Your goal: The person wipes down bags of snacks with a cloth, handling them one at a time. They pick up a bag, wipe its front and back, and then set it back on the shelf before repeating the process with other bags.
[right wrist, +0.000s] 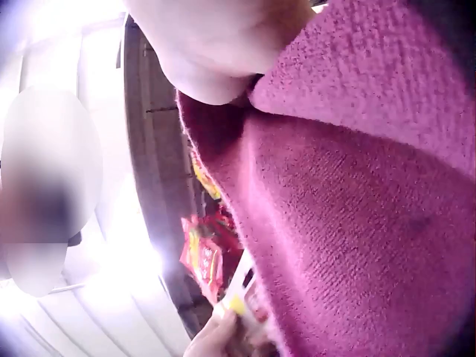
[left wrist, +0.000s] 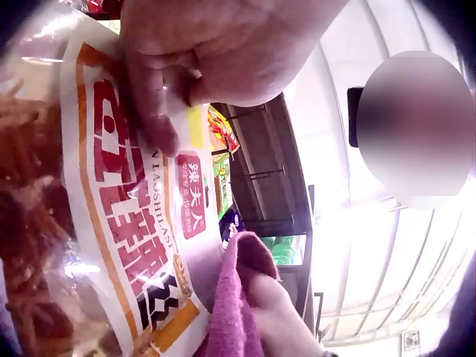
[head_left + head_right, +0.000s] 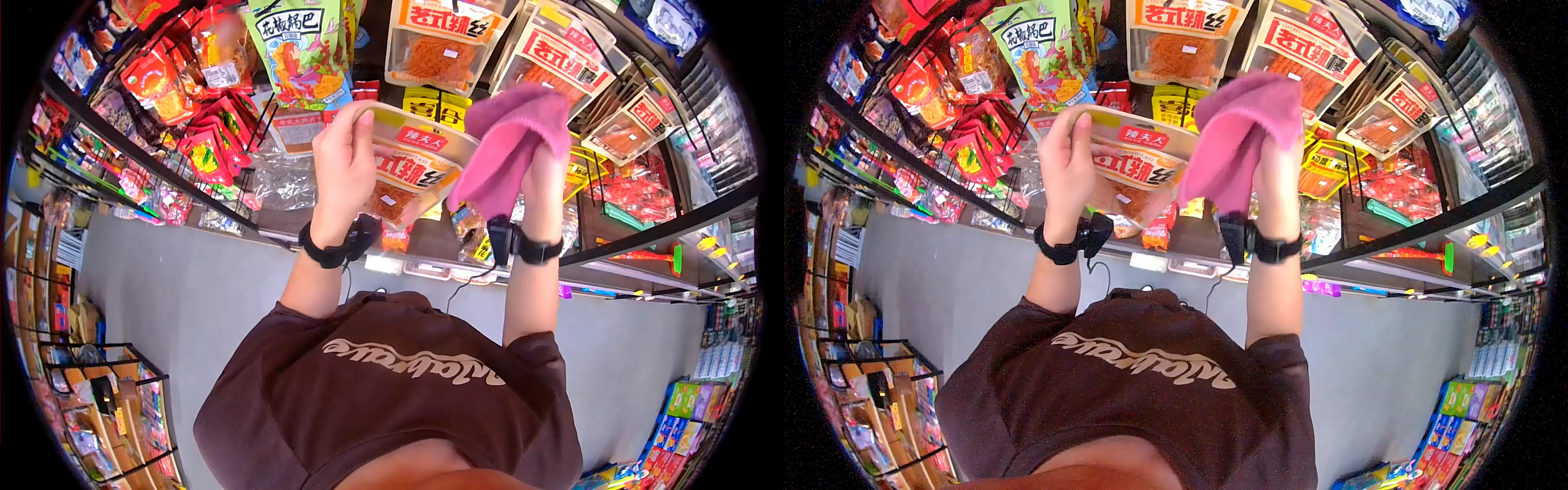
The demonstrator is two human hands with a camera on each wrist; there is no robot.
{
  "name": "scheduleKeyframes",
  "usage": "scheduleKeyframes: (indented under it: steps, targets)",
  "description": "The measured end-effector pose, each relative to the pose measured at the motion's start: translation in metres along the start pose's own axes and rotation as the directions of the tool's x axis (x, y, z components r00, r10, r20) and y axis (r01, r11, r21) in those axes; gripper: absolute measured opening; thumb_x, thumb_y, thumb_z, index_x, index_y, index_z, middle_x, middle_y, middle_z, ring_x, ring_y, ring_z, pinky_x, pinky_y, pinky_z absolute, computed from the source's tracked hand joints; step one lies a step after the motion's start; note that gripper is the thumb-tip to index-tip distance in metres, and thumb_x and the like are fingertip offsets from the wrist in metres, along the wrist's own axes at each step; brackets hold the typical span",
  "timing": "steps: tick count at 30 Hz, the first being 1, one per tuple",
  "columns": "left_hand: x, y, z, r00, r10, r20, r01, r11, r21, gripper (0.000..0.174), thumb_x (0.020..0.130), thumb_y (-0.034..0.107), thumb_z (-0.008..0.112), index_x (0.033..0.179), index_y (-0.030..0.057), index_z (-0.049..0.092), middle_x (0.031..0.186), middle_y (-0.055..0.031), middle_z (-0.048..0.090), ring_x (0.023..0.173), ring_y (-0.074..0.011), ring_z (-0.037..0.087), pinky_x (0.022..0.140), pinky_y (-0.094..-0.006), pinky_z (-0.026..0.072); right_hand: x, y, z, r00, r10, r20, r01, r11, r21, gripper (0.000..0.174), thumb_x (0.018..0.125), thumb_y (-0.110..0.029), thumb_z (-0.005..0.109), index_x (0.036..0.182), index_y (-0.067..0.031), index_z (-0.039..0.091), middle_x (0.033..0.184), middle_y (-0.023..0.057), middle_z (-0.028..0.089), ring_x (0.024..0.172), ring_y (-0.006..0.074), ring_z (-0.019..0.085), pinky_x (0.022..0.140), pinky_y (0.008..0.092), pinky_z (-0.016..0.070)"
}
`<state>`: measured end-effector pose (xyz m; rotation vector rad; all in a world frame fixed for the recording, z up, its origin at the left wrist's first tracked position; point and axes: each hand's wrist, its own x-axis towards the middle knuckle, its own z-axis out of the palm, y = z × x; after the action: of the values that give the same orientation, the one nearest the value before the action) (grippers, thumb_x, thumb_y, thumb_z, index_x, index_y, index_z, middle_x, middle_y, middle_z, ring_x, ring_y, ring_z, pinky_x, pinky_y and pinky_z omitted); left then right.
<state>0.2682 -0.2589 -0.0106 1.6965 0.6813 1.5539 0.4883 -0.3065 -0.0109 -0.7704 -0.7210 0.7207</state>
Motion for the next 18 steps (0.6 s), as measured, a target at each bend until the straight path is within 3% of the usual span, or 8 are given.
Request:
scheduleKeyframes:
  steps: [5,7,8,11,13,15,16,18]
  targets:
    - [0.007,-0.005,-0.009,0.999,-0.023,-0.022,0.022,0.998,-0.066,0.017,0.09,0.005,0.042,0.096,-0.0048,0.054,0.083,-0.0087,0.06,0.07,-0.0119,0.06,0.055,-0.0252,0.0535,0.049,0.014,0.004,0.981,-0.108,-0.163,0.123,0.989,0.083,0.029,0.091,-0.031,0.043,0.1,-0.0063,0.054,0.088,0.0064,0.059,0.075,0.0156,0.058,0.066,0.029,0.0494]
    - [0.008,-0.003,-0.012,0.994,-0.107,-0.031,0.098,0.972,-0.212,0.018,0.091,0.006,0.041,0.096,-0.0043,0.054,0.085,-0.0083,0.06,0.071,-0.0122,0.06,0.056,-0.0244,0.0535,0.052,0.015,0.005,0.969,-0.157,-0.191,0.146,0.987,-0.073,0.025,0.09,-0.03,0.044,0.096,-0.0076,0.054,0.082,0.0038,0.058,0.07,0.0139,0.056,0.06,0.0272,0.0463]
    - [0.01,-0.004,-0.016,0.994,-0.109,-0.016,0.103,0.972,-0.209,0.019,0.091,0.007,0.04,0.097,-0.004,0.054,0.086,-0.0084,0.06,0.072,-0.0122,0.06,0.056,-0.0238,0.0534,0.059,0.023,0.0,0.95,-0.229,-0.211,0.198,0.967,-0.159,0.017,0.089,-0.017,0.044,0.095,-0.0042,0.053,0.077,0.0077,0.057,0.064,0.0163,0.056,0.054,0.0264,0.0458]
    - [0.012,-0.007,-0.019,0.995,-0.085,0.049,0.092,0.982,-0.168,0.02,0.092,0.011,0.041,0.1,-0.0037,0.052,0.088,-0.007,0.056,0.073,-0.0127,0.058,0.057,-0.0249,0.0533,0.089,0.053,-0.017,0.955,-0.24,-0.172,0.206,0.959,-0.197,0.018,0.088,-0.019,0.045,0.095,-0.004,0.053,0.077,0.0079,0.057,0.062,0.0171,0.055,0.052,0.0264,0.0452]
    - [0.011,-0.009,-0.017,0.994,-0.098,0.053,0.106,0.978,-0.18,0.019,0.092,0.01,0.041,0.098,-0.0037,0.053,0.087,-0.0075,0.058,0.072,-0.0126,0.059,0.056,-0.0244,0.0534,0.094,0.055,-0.012,0.99,-0.123,-0.064,0.114,0.986,-0.125,0.02,0.089,-0.02,0.044,0.098,-0.0041,0.052,0.08,0.0076,0.057,0.066,0.0171,0.056,0.056,0.0269,0.0462]
    - [0.013,-0.011,-0.015,0.993,-0.105,0.061,0.115,0.974,-0.193,0.019,0.092,0.008,0.041,0.097,-0.0038,0.054,0.086,-0.008,0.059,0.072,-0.0125,0.06,0.056,-0.0239,0.0534,0.107,0.067,-0.001,0.958,-0.187,-0.219,0.171,0.981,-0.091,0.021,0.089,-0.021,0.043,0.1,-0.0045,0.052,0.084,0.0072,0.057,0.072,0.0168,0.057,0.061,0.0279,0.047]
    - [0.013,-0.012,-0.014,0.992,-0.103,0.07,0.115,0.974,-0.194,0.019,0.092,0.009,0.041,0.097,-0.0037,0.054,0.086,-0.0079,0.059,0.072,-0.0125,0.06,0.056,-0.024,0.0535,0.11,0.067,-0.001,0.964,-0.259,-0.067,0.242,0.952,-0.188,0.02,0.089,-0.02,0.043,0.101,-0.0047,0.052,0.088,0.006,0.057,0.076,0.0154,0.056,0.066,0.0285,0.0468]
    - [0.014,-0.015,-0.012,0.992,-0.098,0.081,0.112,0.974,-0.195,0.019,0.092,0.009,0.041,0.097,-0.0037,0.054,0.086,-0.0078,0.059,0.072,-0.0125,0.06,0.057,-0.0241,0.0536,0.121,0.075,0.004,0.956,-0.291,-0.049,0.276,0.94,-0.202,0.02,0.089,-0.018,0.043,0.101,-0.0049,0.052,0.089,0.0054,0.057,0.076,0.0145,0.055,0.066,0.028,0.0465]
